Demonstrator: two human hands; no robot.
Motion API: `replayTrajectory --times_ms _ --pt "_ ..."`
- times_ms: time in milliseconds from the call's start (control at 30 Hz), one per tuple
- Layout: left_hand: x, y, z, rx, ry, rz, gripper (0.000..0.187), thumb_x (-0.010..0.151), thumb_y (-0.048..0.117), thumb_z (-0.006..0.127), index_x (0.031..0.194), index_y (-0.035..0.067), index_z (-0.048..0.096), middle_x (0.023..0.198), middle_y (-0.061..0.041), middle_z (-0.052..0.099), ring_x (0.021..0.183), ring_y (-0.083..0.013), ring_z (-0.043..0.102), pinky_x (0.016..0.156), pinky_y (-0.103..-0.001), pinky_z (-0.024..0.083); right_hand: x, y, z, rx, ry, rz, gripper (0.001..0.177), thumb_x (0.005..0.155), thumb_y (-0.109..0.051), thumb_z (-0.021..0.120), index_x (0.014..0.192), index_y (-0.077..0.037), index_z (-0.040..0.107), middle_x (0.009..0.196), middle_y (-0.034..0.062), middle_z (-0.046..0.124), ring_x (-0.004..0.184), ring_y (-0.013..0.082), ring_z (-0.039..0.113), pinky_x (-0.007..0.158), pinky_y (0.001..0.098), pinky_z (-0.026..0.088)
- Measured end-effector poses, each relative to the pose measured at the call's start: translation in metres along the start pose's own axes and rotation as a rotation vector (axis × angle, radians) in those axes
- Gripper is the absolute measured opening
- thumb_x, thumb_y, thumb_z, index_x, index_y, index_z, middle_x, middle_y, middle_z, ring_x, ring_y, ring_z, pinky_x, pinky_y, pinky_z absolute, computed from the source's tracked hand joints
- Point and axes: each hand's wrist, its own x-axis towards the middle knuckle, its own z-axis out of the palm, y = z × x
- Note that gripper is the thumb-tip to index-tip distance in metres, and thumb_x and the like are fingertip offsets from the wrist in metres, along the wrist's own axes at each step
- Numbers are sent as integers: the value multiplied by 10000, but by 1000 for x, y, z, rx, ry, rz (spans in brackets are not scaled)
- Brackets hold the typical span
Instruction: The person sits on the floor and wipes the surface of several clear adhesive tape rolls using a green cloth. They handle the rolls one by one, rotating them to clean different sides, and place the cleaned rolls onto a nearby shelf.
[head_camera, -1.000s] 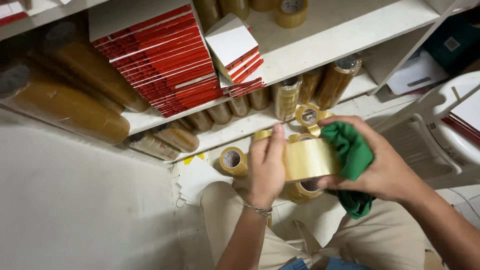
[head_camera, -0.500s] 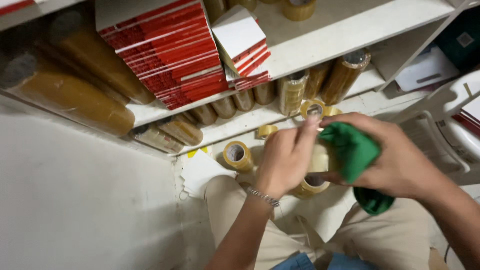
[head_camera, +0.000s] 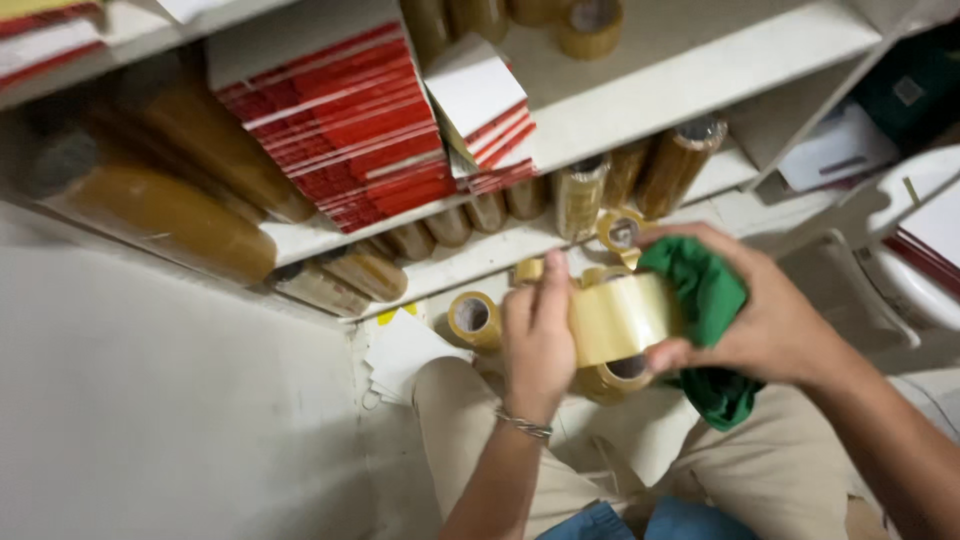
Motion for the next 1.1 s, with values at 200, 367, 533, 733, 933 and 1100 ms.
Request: replayTrajectory --times_ms 200,367,533,733,933,1100 --pt "-1 0 -1 53 34 217 599 1044 422 507 540 114 410 496 21 409 519 -111 408 504 -364 304 11 5 4 -90 -9 -101 957 444 -518 877 1291 -145 637 1242 50 710 1139 206 689 1046 384 506" --pt "17 -5 4 16 94 218 598 1059 388 518 545 130 357 520 45 356 533 -93 366 494 -364 289 20 -6 11 -164 8 -8 1032 413 -594 863 1317 -156 626 1352 53 688 1250 227 641 1105 444 453" --pt "29 1 12 -719 95 -253 469 962 459 658 643 129 564 593 7 536 576 -138 545 515 -288 422 19 30 -1 132 73 -23 973 466 -199 952 1342 -76 546 1334 46 617 1281 157 568 1135 319 408" --pt "27 57 -16 247 -370 7 546 1031 570 399 621 212 429 546 56 379 514 -122 384 516 -342 303 34 36 -22 -53 16 13 869 452 -94 959 1267 -101 658 1257 28 699 1155 155 648 1027 301 476" --pt "42 49 15 447 -240 228 759 1000 602 246 519 73 502 494 -111 538 510 -270 554 557 -435 365 35 5 0 -307 28 52 996 381 -404 1032 1279 -209 648 1284 -33 721 1138 154 678 969 333 488" --pt "37 33 14 262 -163 281 629 1051 503 381 553 119 403 486 -27 427 494 -140 445 494 -406 269 31 17 -16 -43 16 2 1032 380 -510 864 1304 -124 614 1307 34 688 1224 165 630 1083 328 450"
